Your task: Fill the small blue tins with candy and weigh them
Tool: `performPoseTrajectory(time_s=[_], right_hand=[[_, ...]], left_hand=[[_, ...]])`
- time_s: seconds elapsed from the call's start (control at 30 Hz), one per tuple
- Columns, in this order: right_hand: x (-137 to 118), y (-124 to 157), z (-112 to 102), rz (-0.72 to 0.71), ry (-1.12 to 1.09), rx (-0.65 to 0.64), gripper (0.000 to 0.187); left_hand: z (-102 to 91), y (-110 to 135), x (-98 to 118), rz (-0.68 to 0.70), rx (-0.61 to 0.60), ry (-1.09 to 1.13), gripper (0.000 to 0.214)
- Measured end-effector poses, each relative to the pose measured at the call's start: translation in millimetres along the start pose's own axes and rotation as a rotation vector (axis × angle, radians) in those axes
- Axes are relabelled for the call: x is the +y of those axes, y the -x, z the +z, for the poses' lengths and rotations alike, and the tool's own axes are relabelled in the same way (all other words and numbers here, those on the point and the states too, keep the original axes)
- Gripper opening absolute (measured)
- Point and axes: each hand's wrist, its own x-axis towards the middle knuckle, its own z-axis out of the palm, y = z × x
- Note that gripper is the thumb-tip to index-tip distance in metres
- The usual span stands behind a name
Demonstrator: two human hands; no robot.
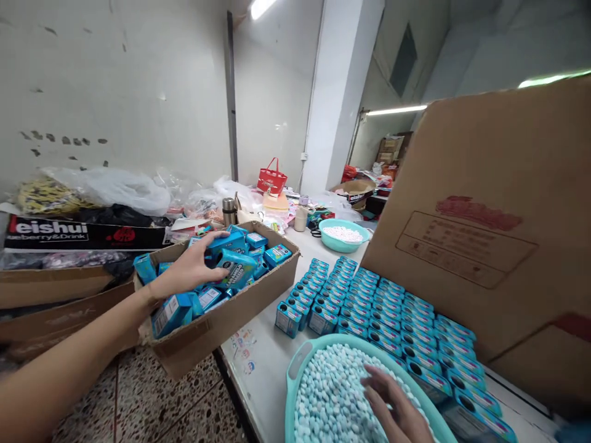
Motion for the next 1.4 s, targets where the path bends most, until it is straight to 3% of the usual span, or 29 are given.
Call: performPoseTrajectory(time_s=[0.07, 0.17, 0.23, 0.33, 0.47, 0.6, 0.7, 0.77, 0.87, 0.97, 1.07, 1.13, 1.23, 1.4], right_hand=[[-18.6, 8.3, 14.0, -0.091, -0.15, 0.039, 0.056], [-42.8, 28.2, 27.6, -0.287, -0.236, 0.035, 0.064], [-53.4, 43.6, 23.5, -0.41, -0.219, 0.062, 0.073], [-64.2, 65.5, -3.5, -0.519, -0.139, 0.097, 0.082], [-76.7, 86.3, -54.2, -0.578, 0.091, 0.012, 0.088], [-75.1, 96.1, -83.0, -0.669, 0.219, -0.028, 0.096], [-56.0, 102.5, -84.7, -0.751, 0.333, 0.077, 0.076], [-37.4, 108.0, -83.8, -0.829, 0.449, 0.169, 0.061], [-10.5, 116.2, -88.4, -0.897, 0.557, 0.259, 0.055], [5.1, 120.3, -95.0, -0.766, 0.434, 0.416, 0.044], [6.4, 118.1, -87.1, -0.414, 0.17, 0.675, 0.034], [1.9, 113.2, -69.8, -0.253, 0.028, 0.751, 0.033], [-6.7, 104.1, -34.8, -0.295, 0.008, 0.708, 0.039], [-13.4, 98.2, 7.9, -0.409, 0.326, 0.53, 0.064]], left_hand=[[17.8, 18.4, 36.4, -0.117, -0.055, 0.533, 0.083], [66.3, 46.4, 73.5, -0.351, -0.279, 1.223, 0.065], [105.0, 62.3, 89.4, -0.446, -0.474, 1.541, 0.039], [162.2, 81.7, 109.7, -0.534, -0.733, 1.836, 0.018], [224.2, 102.5, 134.7, -0.722, -0.952, 1.834, 0.03], [257.2, 114.2, 151.2, -0.793, -0.989, 1.597, 0.054], [259.0, 115.0, 159.4, -0.672, -1.008, 1.427, 0.061], [251.9, 112.7, 164.1, -0.541, -1.081, 1.398, 0.067], [235.9, 106.5, 166.6, -0.393, -1.15, 1.394, 0.075], [222.6, 102.1, 160.7, -0.289, -1.027, 1.249, 0.079], [222.2, 104.3, 152.9, -0.159, -0.664, 0.895, 0.081], [232.0, 108.1, 150.2, -0.085, -0.43, 0.682, 0.078], [256.8, 112.0, 149.2, -0.134, -0.296, 0.654, 0.077], [288.9, 113.9, 150.5, -0.418, -0.148, 1.02, 0.082]])
